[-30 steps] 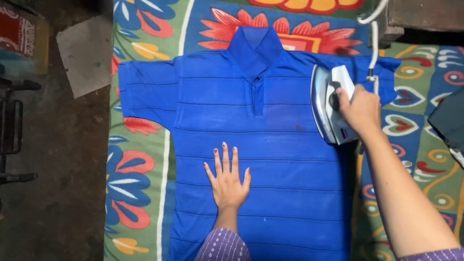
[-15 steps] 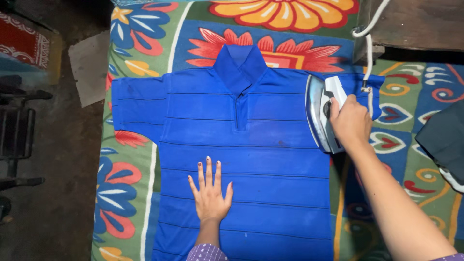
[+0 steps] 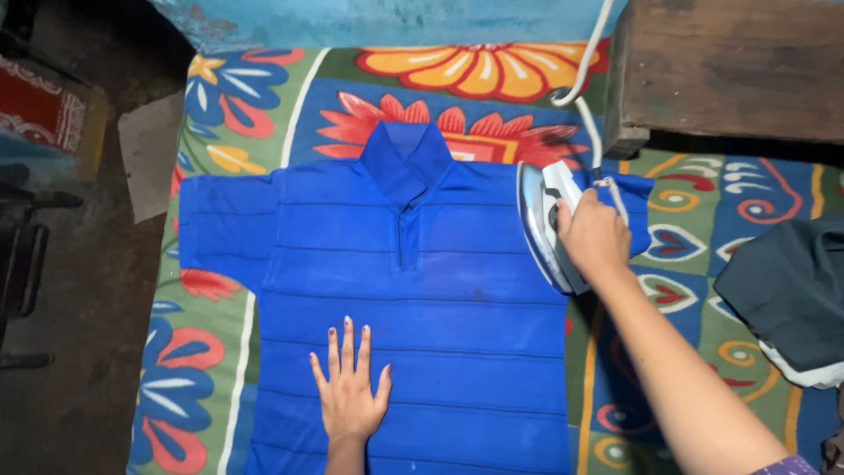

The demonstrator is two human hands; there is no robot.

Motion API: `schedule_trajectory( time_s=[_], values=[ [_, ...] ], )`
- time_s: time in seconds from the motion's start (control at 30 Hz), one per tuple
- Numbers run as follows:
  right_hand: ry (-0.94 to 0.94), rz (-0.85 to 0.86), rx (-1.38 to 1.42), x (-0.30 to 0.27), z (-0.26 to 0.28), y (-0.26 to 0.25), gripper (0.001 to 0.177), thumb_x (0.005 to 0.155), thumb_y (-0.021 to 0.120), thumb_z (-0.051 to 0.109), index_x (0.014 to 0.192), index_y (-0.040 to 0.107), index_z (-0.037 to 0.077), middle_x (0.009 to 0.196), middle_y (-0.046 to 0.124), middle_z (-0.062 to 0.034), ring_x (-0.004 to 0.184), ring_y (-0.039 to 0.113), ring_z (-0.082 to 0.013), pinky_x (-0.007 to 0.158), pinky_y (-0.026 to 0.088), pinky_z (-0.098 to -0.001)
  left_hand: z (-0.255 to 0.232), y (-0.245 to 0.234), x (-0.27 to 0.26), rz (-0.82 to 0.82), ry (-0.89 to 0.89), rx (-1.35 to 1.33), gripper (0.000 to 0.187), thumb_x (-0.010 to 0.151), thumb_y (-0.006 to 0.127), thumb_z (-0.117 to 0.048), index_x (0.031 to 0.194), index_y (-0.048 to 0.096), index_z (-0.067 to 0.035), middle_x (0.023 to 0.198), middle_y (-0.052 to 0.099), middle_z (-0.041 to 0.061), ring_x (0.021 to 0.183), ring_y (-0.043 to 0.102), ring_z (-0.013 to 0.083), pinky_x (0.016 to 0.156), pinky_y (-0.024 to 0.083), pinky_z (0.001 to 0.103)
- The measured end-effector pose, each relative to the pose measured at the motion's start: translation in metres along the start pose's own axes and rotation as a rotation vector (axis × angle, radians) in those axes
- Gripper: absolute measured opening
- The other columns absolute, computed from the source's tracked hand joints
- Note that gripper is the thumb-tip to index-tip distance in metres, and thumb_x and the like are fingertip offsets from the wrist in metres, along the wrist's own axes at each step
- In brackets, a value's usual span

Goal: The person irons a blue striped polo shirt laid flat on a patterned bedsheet. They smooth the fabric with their hands and use a white electric iron to press the body, sleeves, and collar areas.

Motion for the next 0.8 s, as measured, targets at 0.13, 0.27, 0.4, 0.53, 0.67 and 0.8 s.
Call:
schedule_trajectory(
  time_s=[0.13,0.27,0.4,0.53,0.67,0.8],
  values=[
    [0.004,-0.102,-0.003,-0.011,0.012,-0.005,0.044,0.102,0.061,0.038,0.104,0.060,-0.006,0.093,0.067,-0.0291,0.086,0.067,-0.0503,0.074,0.053,-0.0584,0.001,0.001,0.002,-0.007,0.000,0.003,0.076,0.087,0.051,-0.052,0.155,0.031,-0.023,0.166,0.016,0.005,0.153,0.012,0.0310,0.118,0.009,0.065],
    [-0.091,-0.253,0.026,-0.039,0.016,-0.012,0.037,0.099,0.068,0.029,0.106,0.062,-0.007,0.103,0.060,-0.0280,0.100,0.060,-0.0451,0.088,0.050,-0.0525,0.002,0.004,0.001,0.012,-0.008,0.013,0.075,0.089,0.049,-0.052,0.155,0.030,-0.023,0.167,0.015,0.005,0.153,0.011,0.0310,0.118,0.009,0.064],
    [-0.132,-0.379,0.145,-0.093,0.006,-0.024,0.040,0.099,0.069,0.010,0.132,0.062,-0.010,0.117,0.057,-0.0279,0.111,0.054,-0.0423,0.097,0.046,-0.0486,0.002,0.003,0.001,0.010,-0.008,0.011,0.074,0.090,0.047,-0.053,0.156,0.030,-0.024,0.167,0.015,0.004,0.153,0.011,0.0302,0.118,0.009,0.064],
    [-0.072,-0.395,0.164,-0.107,-0.012,-0.028,0.043,0.090,0.075,0.007,0.130,0.067,-0.007,0.111,0.062,-0.0233,0.104,0.058,-0.0414,0.093,0.048,-0.0491,0.003,0.004,0.001,0.009,-0.007,0.018,0.074,0.089,0.047,-0.054,0.155,0.030,-0.024,0.167,0.015,0.004,0.153,0.011,0.0296,0.118,0.009,0.064],
    [-0.072,-0.444,0.222,-0.085,-0.025,-0.030,0.036,0.085,0.079,0.006,0.119,0.072,-0.004,0.103,0.066,-0.0212,0.100,0.062,-0.0405,0.091,0.049,-0.0477,0.002,0.004,0.000,-0.009,-0.001,0.019,0.075,0.089,0.047,-0.053,0.155,0.030,-0.023,0.167,0.016,0.004,0.153,0.012,0.0299,0.119,0.009,0.064],
    [-0.056,-0.464,0.251,-0.065,-0.032,-0.029,0.034,0.080,0.083,0.008,0.111,0.073,-0.004,0.100,0.068,-0.0215,0.097,0.064,-0.0412,0.088,0.050,-0.0473,0.001,0.003,0.000,-0.027,0.001,0.005,0.075,0.088,0.048,-0.052,0.155,0.031,-0.022,0.167,0.017,0.005,0.153,0.013,0.0303,0.118,0.010,0.064]
  ],
)
Point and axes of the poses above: each hand's wrist, its own x-axis towards the middle knuckle, its own y-axis out of the palm, z = x × y, the point moved 6 cm from there along x, towards the middle knuckle
